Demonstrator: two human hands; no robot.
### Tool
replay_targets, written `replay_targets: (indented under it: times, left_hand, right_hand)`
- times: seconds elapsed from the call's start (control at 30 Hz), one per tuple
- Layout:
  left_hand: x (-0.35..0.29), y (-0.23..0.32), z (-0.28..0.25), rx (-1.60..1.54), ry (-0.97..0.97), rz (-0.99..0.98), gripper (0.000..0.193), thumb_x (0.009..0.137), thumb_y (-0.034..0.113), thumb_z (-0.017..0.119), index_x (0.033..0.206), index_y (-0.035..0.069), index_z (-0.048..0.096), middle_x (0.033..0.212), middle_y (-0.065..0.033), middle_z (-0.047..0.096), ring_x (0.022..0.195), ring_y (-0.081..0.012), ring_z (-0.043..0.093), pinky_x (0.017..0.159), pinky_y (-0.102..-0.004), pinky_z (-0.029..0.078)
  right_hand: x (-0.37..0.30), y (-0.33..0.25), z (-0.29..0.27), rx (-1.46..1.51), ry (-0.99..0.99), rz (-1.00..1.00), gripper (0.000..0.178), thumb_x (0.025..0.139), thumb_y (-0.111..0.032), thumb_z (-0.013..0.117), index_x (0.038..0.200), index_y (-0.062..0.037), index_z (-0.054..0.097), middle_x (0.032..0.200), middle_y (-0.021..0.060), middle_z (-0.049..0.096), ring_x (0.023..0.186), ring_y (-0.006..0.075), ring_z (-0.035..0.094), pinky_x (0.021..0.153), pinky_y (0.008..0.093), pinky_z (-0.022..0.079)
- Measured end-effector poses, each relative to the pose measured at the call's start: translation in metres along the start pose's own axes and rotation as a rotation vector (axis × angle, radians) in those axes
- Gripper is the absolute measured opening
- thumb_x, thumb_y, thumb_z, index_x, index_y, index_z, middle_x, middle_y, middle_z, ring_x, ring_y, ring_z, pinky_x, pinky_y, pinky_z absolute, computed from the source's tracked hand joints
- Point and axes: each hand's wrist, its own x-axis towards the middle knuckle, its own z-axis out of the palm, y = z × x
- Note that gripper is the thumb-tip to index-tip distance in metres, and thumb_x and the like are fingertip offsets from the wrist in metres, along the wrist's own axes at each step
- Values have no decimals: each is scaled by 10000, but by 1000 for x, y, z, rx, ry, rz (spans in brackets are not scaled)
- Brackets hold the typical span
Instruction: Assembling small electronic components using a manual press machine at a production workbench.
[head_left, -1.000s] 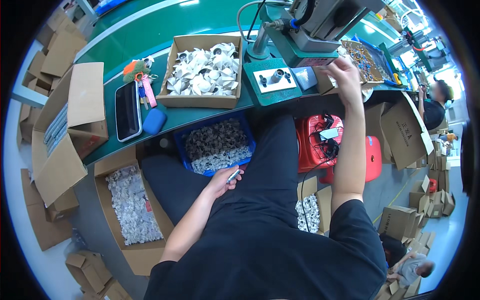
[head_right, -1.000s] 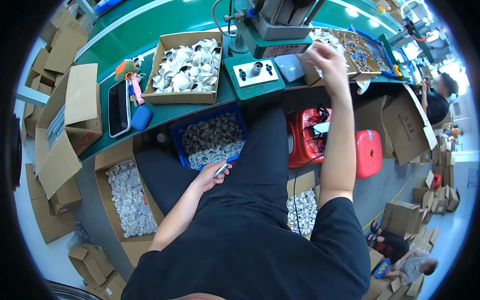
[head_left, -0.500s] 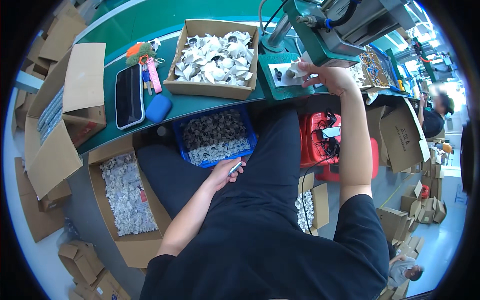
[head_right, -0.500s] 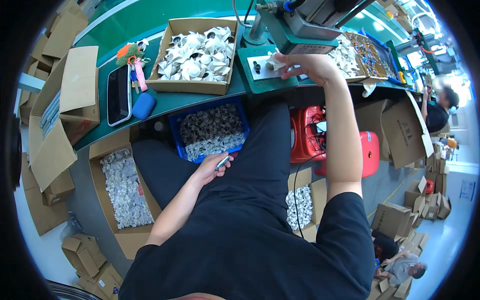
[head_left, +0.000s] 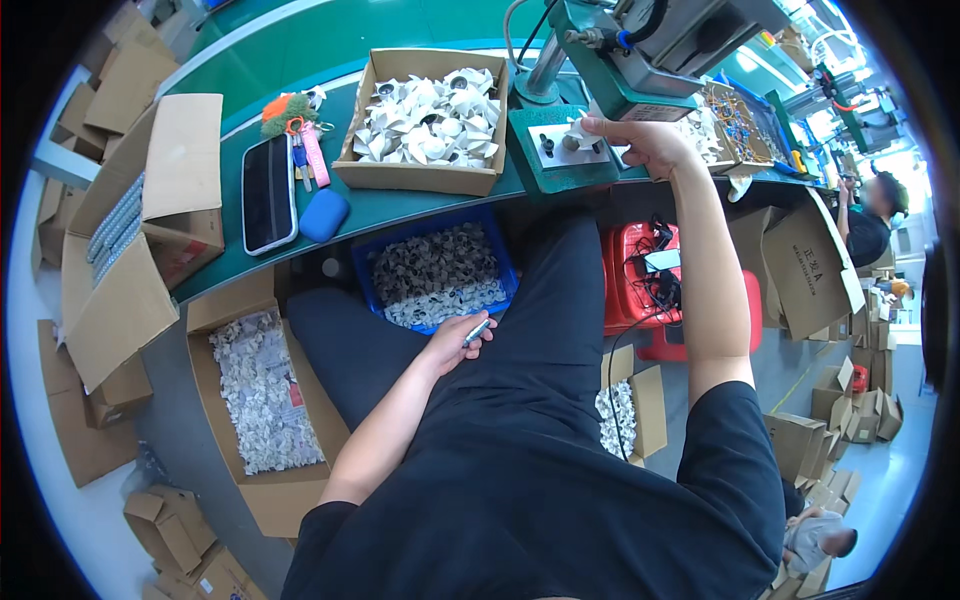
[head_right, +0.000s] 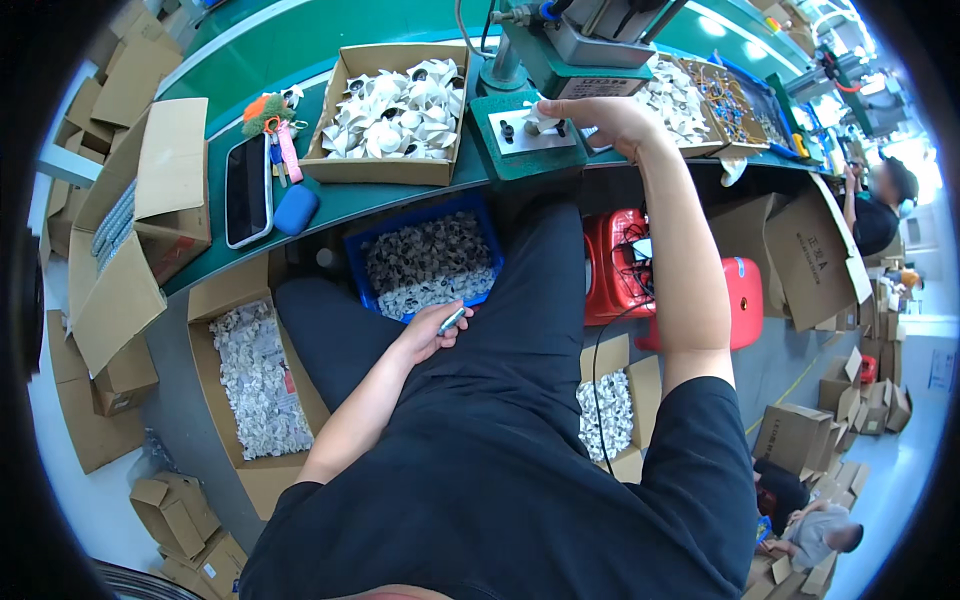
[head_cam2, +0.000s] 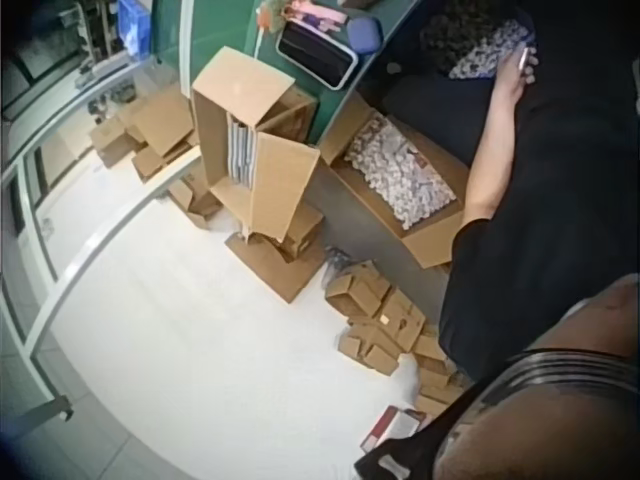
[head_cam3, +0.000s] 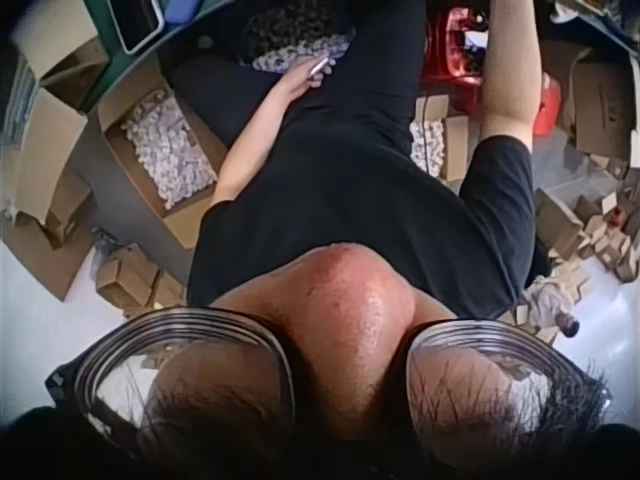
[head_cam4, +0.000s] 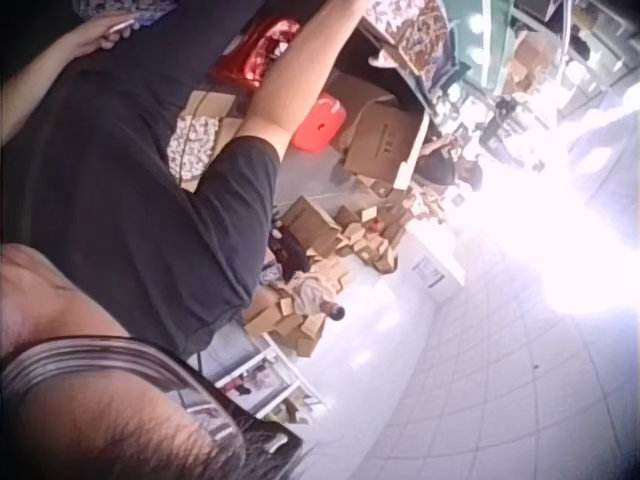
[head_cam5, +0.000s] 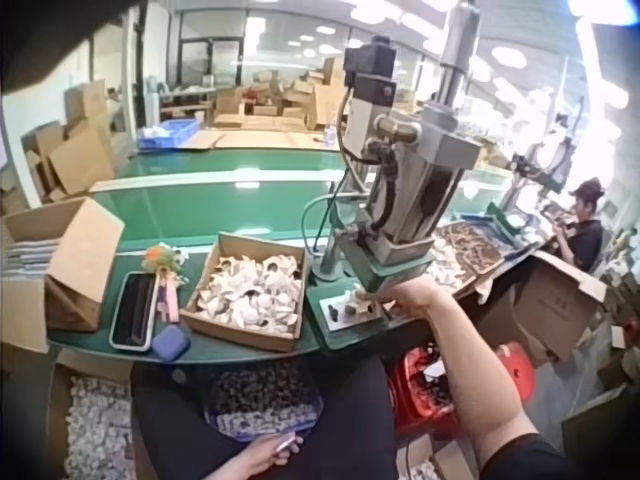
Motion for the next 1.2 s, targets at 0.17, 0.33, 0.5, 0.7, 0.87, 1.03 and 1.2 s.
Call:
replay_targets:
  times: [0.17,0.33,0.5,0.7,0.87,1.03,1.2]
  left_hand:
    - [-5,-7,-2,-4,12,21,345,1034,338,590,1107,3,636,833,-20,607,595,-48,465,511,-207,360]
    - [-11,-8,-3,-30,24,39,347,1033,340,593,1098,2,635,836,-22,605,598,-50,467,514,-209,360]
    - [-13,-6,-10,-42,69,37,348,1030,346,597,1079,4,641,827,-19,605,602,-49,473,515,-208,378]
    - [2,-2,-11,-22,59,68,354,1030,361,588,1082,16,645,843,-15,600,603,-50,476,506,-209,378]
    - [-2,-4,-8,-26,149,61,346,1042,358,564,1122,29,636,835,-4,599,591,-48,464,494,-214,351]
    - [-9,-9,-15,-46,121,95,375,1034,409,568,1088,47,648,866,-24,612,592,-55,461,488,-217,361]
    - [-9,-4,-18,-198,133,175,366,1033,407,577,1092,47,613,877,-53,623,592,-60,463,492,-219,359]
  right_hand:
    - [47,45,-11,43,-113,-161,469,845,-398,814,1123,-28,737,1136,111,687,874,216,655,716,327,510]
    - [120,103,-36,266,-19,-240,291,886,-287,728,1045,-44,748,1150,130,707,899,258,663,765,388,494]
    - [148,96,1,-86,413,-565,221,897,-205,642,933,-11,741,1045,166,732,910,293,683,796,384,508]
    - [128,111,-13,-691,475,-681,298,919,-265,628,1011,-10,753,968,173,733,937,300,686,874,361,507]
    - [48,83,15,90,147,-768,349,883,-240,727,1089,42,715,957,137,716,931,220,668,869,330,513]
    - [23,88,66,133,585,-1017,390,814,-137,804,1127,63,684,1000,132,709,942,216,664,872,327,517]
    - [-19,46,116,-76,644,-1309,411,816,-70,796,1195,30,671,1182,158,680,1043,265,661,924,329,509]
